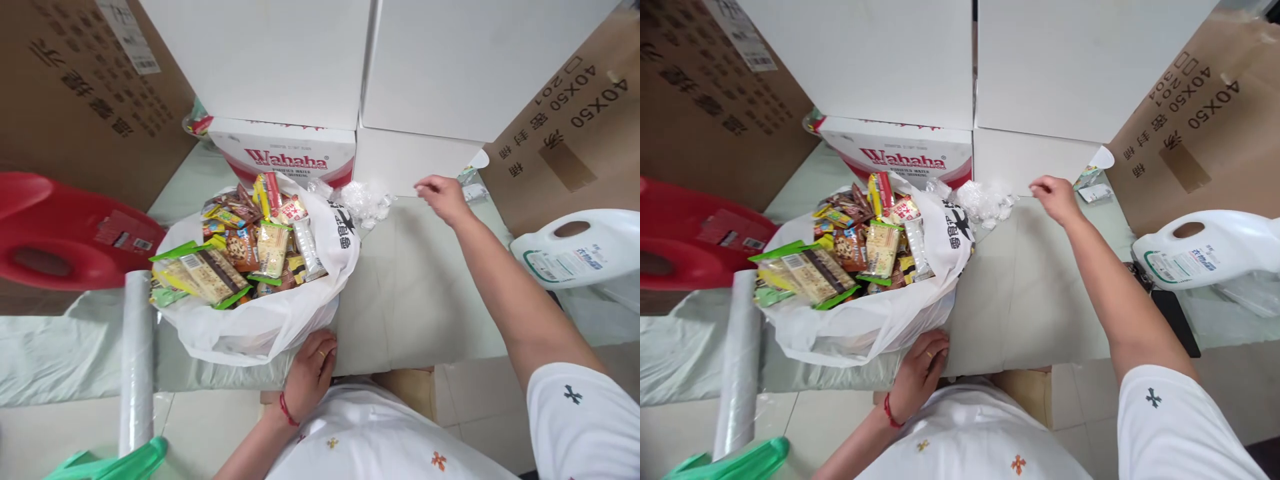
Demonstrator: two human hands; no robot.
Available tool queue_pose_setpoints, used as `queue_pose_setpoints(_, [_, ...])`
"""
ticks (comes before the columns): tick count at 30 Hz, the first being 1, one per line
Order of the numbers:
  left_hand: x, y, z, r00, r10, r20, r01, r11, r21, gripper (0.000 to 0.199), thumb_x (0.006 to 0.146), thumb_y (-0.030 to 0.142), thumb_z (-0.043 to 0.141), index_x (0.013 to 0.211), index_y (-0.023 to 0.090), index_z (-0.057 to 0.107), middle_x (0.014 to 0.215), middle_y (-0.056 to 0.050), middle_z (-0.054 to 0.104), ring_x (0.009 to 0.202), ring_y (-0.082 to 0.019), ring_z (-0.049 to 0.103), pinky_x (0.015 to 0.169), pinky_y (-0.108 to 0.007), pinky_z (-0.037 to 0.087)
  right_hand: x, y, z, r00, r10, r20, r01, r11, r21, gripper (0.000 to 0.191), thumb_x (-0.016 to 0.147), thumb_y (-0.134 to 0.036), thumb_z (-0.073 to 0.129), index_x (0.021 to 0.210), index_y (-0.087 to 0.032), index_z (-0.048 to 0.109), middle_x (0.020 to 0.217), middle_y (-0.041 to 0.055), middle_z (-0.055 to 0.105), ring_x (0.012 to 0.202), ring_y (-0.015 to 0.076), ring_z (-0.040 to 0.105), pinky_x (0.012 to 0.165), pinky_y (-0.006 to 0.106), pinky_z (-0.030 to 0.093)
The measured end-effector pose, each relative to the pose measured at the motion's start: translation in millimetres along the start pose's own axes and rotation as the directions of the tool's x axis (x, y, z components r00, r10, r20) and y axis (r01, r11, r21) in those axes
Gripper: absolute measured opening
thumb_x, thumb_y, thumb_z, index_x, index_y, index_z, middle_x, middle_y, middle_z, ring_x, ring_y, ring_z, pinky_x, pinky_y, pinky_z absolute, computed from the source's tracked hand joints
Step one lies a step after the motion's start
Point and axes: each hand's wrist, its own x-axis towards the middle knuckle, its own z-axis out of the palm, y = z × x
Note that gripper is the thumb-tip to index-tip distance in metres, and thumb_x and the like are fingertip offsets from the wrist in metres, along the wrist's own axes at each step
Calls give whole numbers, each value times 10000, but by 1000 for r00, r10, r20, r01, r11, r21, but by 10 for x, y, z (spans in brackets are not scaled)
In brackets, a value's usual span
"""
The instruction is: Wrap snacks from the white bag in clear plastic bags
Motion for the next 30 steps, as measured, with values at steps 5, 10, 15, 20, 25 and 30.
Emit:
queue_pose_setpoints(5, [-20, -3, 36, 998, 59, -2, -59, 998, -4, 250, 925, 110, 481, 1018, 227, 681, 1060, -98, 699, 1070, -237, 642, 934, -408, 553, 245, -628, 925, 867, -253, 429, 410, 851, -328, 453, 780, -234, 759, 1224, -215, 671, 1278, 80, 607, 893, 190, 615, 802, 337, 483])
queue_pose_setpoints(10, [-41, 68, -75, 999, -39, -21, 36, 990, -134, 190, 948, 181, 503, 981, 238, 681, 1018, -88, 688, 1019, -230, 649, 880, -391, 560, 257, -786, 911, 934, -241, 263, 334, 850, -408, 192, 911, -242, 568, 1021, -174, 710, 997, 88, 674, 910, 231, 604, 810, 355, 468])
queue_pose_setpoints(15, [187, 251, -3, 968, -222, 120, 251, 884, -394, 195, 959, 374, 552, 969, 232, 685, 952, -71, 670, 883, -202, 642, 781, -344, 563, -471, -712, 313, 990, 120, -76, -96, 961, 261, 206, 844, -403, 664, 902, -206, 653, 713, -5, 574, 578, 122, 475, 520, 247, 374])
queue_pose_setpoints(20, [870, 470, 452, 876, -408, 257, 459, 541, -704, 511, 827, 542, 707, 1200, 227, 557, 1180, -109, 601, 929, -203, 650, 541, -227, 535, -1694, -592, 352, 798, 565, 208, -564, 581, 587, 336, 626, -430, 835, 737, -196, 621, 576, -57, 470, 436, 46, 290, 386, 199, 171])
queue_pose_setpoints(25, [1346, 502, 877, 828, -475, 299, 502, 390, -772, 621, 645, 483, 871, 1123, 199, 595, 1052, -63, 656, 833, -162, 619, 522, -194, 497, -2368, -430, 547, 699, 675, 234, -605, 384, 698, 280, 618, -330, 832, 756, -188, 635, 596, -56, 495, 452, 40, 321, 364, 164, 213])
queue_pose_setpoints(30, [1452, 329, 965, 800, -560, 216, 482, 386, -787, 441, 693, 499, 838, 948, 199, 640, 917, -36, 660, 807, -170, 615, 589, -243, 490, -2464, -133, 391, 605, 703, 375, -552, 31, 833, 259, 571, -150, 770, 744, -194, 582, 640, -37, 496, 472, 45, 319, 317, 115, 229])
